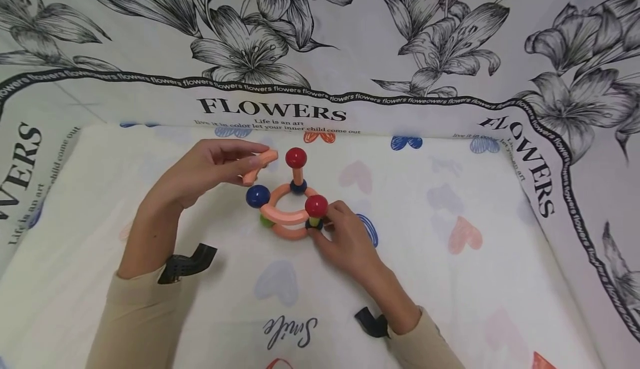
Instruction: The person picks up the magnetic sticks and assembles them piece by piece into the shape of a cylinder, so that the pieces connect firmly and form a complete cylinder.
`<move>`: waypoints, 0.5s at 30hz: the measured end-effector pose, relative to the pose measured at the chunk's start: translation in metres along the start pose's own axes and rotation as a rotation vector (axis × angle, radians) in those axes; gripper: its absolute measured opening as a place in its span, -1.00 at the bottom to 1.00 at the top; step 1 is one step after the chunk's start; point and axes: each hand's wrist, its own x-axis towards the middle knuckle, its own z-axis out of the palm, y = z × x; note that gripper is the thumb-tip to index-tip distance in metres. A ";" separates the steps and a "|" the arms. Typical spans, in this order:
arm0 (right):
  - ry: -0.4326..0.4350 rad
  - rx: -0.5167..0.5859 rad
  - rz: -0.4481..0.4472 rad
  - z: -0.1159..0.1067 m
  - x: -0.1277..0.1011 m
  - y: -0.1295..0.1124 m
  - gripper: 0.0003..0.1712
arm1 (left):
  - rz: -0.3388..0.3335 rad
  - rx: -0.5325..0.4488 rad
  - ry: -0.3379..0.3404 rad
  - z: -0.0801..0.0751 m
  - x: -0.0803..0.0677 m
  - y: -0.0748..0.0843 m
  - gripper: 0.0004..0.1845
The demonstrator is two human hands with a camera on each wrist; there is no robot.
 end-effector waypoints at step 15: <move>0.009 -0.038 0.001 0.001 0.001 -0.002 -0.52 | -0.008 0.041 -0.036 0.004 0.003 -0.002 -0.55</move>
